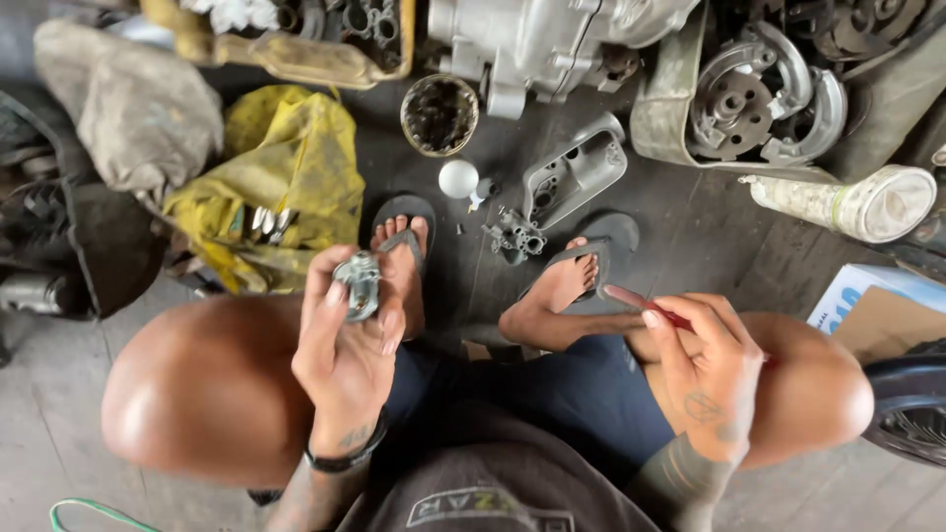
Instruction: Cleaning a motorcycle carburetor component using a small brush to remove grime
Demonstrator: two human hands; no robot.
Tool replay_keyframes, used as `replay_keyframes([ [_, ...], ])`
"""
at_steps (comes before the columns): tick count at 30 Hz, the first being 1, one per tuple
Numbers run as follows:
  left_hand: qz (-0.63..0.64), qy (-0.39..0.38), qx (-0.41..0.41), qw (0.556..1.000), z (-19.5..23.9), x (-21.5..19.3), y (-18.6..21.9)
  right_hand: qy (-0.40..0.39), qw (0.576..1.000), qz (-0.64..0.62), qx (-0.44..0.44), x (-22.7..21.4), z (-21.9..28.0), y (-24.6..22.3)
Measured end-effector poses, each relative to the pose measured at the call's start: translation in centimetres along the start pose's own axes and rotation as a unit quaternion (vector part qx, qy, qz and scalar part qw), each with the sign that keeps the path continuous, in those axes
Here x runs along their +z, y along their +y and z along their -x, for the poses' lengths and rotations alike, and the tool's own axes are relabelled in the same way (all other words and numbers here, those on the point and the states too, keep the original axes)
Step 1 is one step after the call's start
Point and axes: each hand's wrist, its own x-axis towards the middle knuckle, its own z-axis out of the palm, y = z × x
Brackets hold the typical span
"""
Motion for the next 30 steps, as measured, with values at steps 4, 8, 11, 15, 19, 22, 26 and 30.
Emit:
replay_keyframes([
  [4, 0.012, -0.006, -0.008, 1.000, 4.0, -0.8, 3.3, 0.040, 0.996, -0.029, -0.076, -1.7, 3.1, -0.6],
  [8, -0.002, -0.071, 0.028, 0.997, 7.5, -0.7, 7.3, 0.080, 0.986, -0.018, -0.147, -2.1, 4.7, 1.1],
  [11, -0.042, -0.111, 0.049, 0.992, 10.4, 0.1, 10.6, 0.100, 0.979, -0.088, -0.153, -3.3, 6.6, 3.0],
  [15, -0.168, -0.147, 0.080, 0.972, 14.3, 4.5, 14.6, 0.147, 0.936, -0.311, -0.076, -6.3, 8.9, 6.5],
  [19, -0.204, -0.192, 0.066, 0.958, 16.0, 7.4, 16.5, 0.148, 0.929, -0.329, -0.082, -6.6, 10.2, 6.9],
  [22, -0.230, -0.302, 0.088, 0.921, 13.8, 8.8, 15.1, 0.101, 0.956, -0.252, -0.110, -5.7, 10.8, 6.1],
  [26, -0.174, -0.401, -0.069, 0.897, 8.1, 11.8, 9.7, 0.160, 0.953, -0.141, -0.214, -6.3, 10.7, 3.4],
  [30, -0.273, -0.397, -0.174, 0.859, 7.7, 15.4, 6.0, 0.172, 0.937, -0.043, -0.302, -10.7, 11.4, -1.3],
])
